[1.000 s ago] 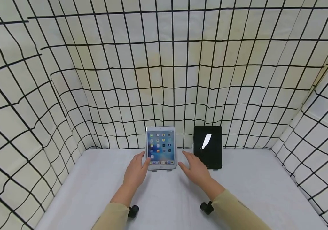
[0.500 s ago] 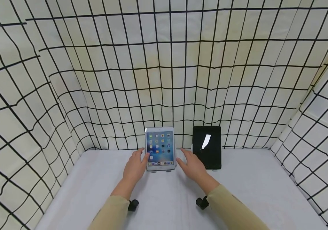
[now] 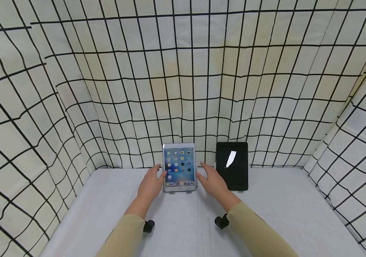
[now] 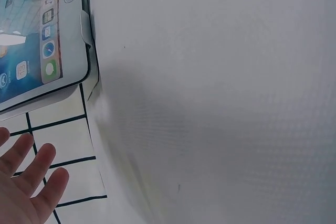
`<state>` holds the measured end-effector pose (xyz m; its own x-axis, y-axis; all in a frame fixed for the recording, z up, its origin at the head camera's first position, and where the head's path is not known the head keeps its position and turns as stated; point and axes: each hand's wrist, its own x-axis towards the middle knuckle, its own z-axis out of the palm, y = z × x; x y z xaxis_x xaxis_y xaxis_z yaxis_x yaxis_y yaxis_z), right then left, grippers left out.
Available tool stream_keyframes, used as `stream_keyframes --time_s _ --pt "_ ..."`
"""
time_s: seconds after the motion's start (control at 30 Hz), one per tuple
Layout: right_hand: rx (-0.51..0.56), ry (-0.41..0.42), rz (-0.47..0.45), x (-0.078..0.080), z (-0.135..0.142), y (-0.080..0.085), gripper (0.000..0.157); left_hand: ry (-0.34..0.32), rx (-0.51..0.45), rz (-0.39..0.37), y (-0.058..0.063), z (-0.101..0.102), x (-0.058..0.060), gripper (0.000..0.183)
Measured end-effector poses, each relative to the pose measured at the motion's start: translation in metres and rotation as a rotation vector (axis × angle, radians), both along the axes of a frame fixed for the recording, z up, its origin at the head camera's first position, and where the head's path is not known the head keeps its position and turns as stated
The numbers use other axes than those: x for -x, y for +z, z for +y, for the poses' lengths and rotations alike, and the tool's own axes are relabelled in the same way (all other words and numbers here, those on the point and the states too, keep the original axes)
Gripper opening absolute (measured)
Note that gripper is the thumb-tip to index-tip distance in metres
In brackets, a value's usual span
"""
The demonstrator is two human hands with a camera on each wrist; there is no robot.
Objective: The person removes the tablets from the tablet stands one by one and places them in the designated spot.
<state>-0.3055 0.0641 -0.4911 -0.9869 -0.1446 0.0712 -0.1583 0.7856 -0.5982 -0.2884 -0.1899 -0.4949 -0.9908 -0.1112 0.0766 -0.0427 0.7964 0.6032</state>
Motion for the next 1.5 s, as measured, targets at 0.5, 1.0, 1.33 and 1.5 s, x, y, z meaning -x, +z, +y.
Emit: stream_keyframes --time_s 0.5,1.0,1.33,1.5 --pt "0.147 0.009 -0.039 0.017 -0.009 -0.002 0.060 -0.037 -0.043 -0.005 0.000 0.001 0.008 0.059" --pt "0.340 -0.023 -0.099 0.023 -0.026 -0.009 0.060 -0.047 -0.088 0.015 -0.004 0.003 0.015 0.054" --pt "0.396 -0.046 -0.104 0.020 -0.030 -0.008 0.061 -0.036 -0.086 0.026 -0.003 0.001 0.014 0.053" --pt "0.398 -0.044 -0.073 0.017 -0.029 -0.009 0.063 -0.029 -0.073 0.052 -0.003 0.000 0.014 0.052"
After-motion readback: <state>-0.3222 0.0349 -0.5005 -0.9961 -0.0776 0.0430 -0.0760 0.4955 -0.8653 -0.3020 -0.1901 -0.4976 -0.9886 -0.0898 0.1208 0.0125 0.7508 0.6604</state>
